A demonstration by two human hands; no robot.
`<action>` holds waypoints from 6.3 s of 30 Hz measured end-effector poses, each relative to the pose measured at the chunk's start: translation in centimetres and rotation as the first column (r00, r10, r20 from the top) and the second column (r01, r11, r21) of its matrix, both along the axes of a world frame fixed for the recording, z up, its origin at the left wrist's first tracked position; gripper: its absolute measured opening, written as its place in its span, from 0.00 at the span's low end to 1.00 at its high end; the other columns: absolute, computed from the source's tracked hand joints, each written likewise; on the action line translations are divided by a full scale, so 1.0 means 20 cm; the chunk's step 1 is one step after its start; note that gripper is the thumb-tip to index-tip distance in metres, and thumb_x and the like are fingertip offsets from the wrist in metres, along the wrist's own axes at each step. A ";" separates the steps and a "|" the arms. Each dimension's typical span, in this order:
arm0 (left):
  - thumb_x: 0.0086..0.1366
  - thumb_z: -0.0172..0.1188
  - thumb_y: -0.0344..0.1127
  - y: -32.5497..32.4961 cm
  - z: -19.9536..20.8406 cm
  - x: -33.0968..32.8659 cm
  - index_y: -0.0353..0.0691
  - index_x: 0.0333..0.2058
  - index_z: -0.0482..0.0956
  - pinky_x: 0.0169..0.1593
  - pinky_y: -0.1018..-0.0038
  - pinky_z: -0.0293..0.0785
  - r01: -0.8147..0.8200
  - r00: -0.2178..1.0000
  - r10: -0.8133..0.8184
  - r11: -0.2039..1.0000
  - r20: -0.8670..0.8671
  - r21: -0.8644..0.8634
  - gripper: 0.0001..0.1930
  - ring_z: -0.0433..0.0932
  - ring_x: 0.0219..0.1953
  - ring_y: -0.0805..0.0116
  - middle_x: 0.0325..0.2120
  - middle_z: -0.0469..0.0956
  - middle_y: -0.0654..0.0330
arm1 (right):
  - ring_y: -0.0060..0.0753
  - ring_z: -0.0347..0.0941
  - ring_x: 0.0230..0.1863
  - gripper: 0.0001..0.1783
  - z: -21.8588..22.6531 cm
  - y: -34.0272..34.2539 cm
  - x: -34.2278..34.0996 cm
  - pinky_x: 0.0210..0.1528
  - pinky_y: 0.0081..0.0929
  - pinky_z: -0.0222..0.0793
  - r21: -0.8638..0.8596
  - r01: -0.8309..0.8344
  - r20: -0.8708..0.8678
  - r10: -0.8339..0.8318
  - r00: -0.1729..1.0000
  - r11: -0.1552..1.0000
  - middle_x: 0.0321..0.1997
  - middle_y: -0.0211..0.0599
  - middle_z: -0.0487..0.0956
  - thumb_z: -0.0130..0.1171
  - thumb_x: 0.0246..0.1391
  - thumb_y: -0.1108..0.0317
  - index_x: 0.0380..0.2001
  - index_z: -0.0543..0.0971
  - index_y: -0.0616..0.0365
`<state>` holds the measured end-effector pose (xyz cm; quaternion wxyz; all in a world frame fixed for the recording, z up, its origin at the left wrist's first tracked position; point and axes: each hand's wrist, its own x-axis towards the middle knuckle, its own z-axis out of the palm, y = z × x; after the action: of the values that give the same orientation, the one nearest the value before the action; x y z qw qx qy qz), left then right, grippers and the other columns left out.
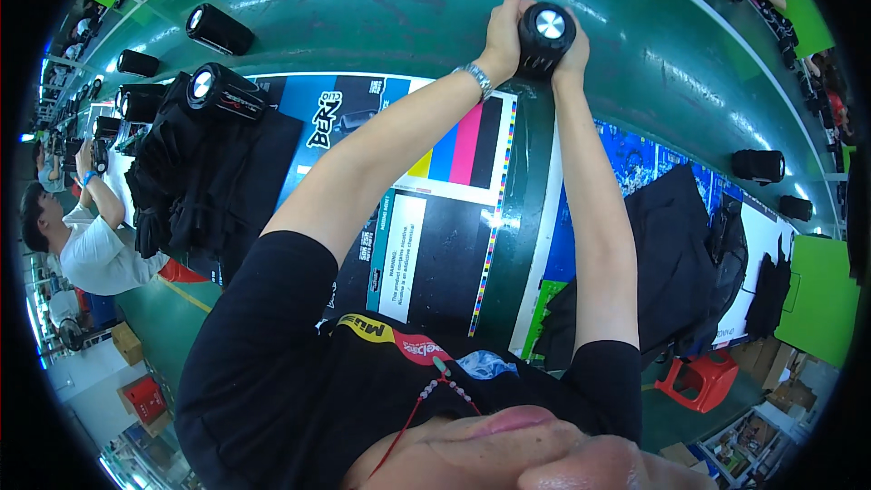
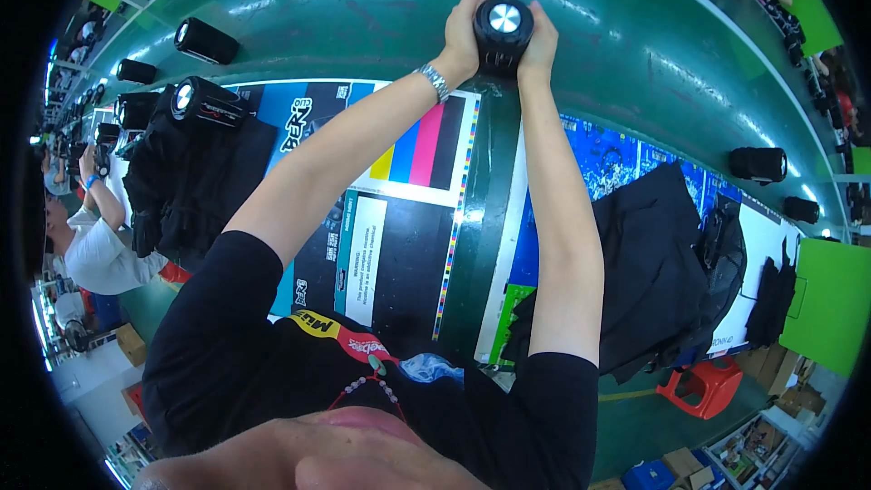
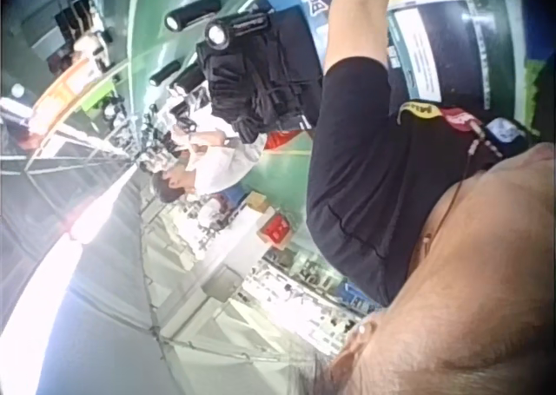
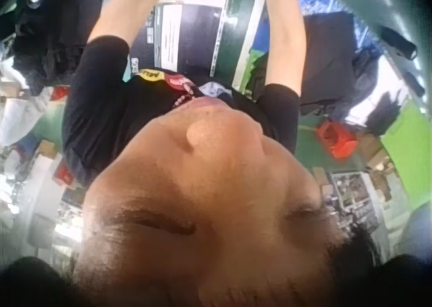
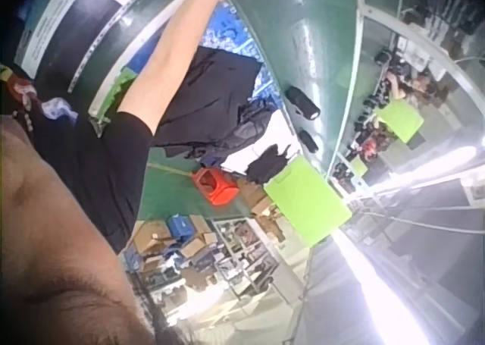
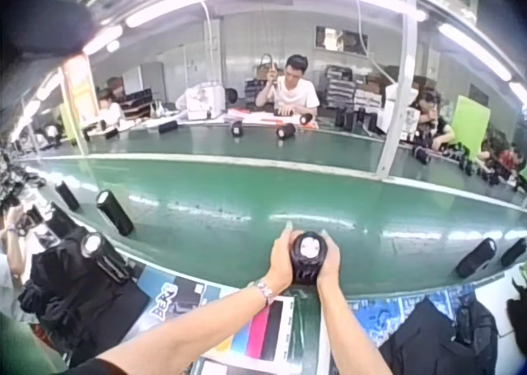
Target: The person picks up dark electronic components, stretches out black fabric pieces, and attaches the fabric to the components by hand at an assembly station.
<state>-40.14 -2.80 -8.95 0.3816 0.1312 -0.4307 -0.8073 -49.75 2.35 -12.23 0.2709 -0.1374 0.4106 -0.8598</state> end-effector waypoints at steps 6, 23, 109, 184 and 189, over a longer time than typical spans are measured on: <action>0.71 0.39 0.49 -0.05 0.05 0.04 0.32 0.31 0.75 0.35 0.72 0.71 -0.209 0.953 0.204 0.978 0.224 0.000 0.25 0.75 0.26 0.70 0.22 0.77 0.58 | 0.30 0.72 0.39 0.31 0.20 0.06 0.16 0.50 0.28 0.66 0.136 0.246 -0.204 -0.216 0.955 0.960 0.35 0.35 0.78 0.41 0.64 0.45 0.31 0.80 0.64; 0.59 0.62 0.39 -0.18 0.55 1.78 0.36 0.48 0.73 0.50 0.66 0.70 -0.041 0.601 0.798 -0.030 -0.049 -0.999 0.20 0.76 0.46 0.57 0.42 0.77 0.53 | 0.35 0.76 0.41 0.27 0.38 0.30 -0.02 0.47 0.29 0.70 0.245 0.631 -0.885 -0.097 0.456 0.736 0.40 0.45 0.79 0.63 0.53 0.52 0.44 0.76 0.66; 0.62 0.60 0.33 0.56 0.22 1.87 0.37 0.44 0.77 0.41 0.78 0.73 0.709 0.665 -0.209 0.478 0.717 -0.518 0.13 0.77 0.40 0.70 0.39 0.78 0.58 | 0.25 0.77 0.33 0.25 0.42 1.25 1.27 0.37 0.20 0.72 0.678 -0.132 -0.395 0.510 0.764 0.723 0.37 0.37 0.80 0.69 0.45 0.59 0.42 0.77 0.66; 0.62 0.62 0.45 0.64 0.37 1.06 0.34 0.39 0.76 0.41 0.80 0.71 0.459 0.818 -0.229 0.813 0.527 -0.358 0.18 0.73 0.36 0.80 0.33 0.77 0.62 | 0.26 0.75 0.45 0.24 0.54 0.94 1.03 0.49 0.25 0.69 0.099 -0.239 0.139 0.224 0.965 0.966 0.44 0.34 0.79 0.41 0.66 0.49 0.44 0.75 0.60; 0.68 0.53 0.37 0.54 0.33 0.99 0.37 0.46 0.75 0.47 0.81 0.70 0.293 0.931 -0.275 0.955 0.239 -0.045 0.12 0.75 0.42 0.80 0.39 0.78 0.65 | 0.25 0.74 0.44 0.19 0.51 0.96 0.96 0.46 0.23 0.69 -0.028 -0.203 0.121 0.205 0.971 0.979 0.38 0.34 0.78 0.47 0.65 0.53 0.38 0.74 0.60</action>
<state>-20.38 7.94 -2.34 0.2132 0.1449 -0.5182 -0.8155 -30.62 21.51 -2.07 0.3814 -0.1276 0.3703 -0.8373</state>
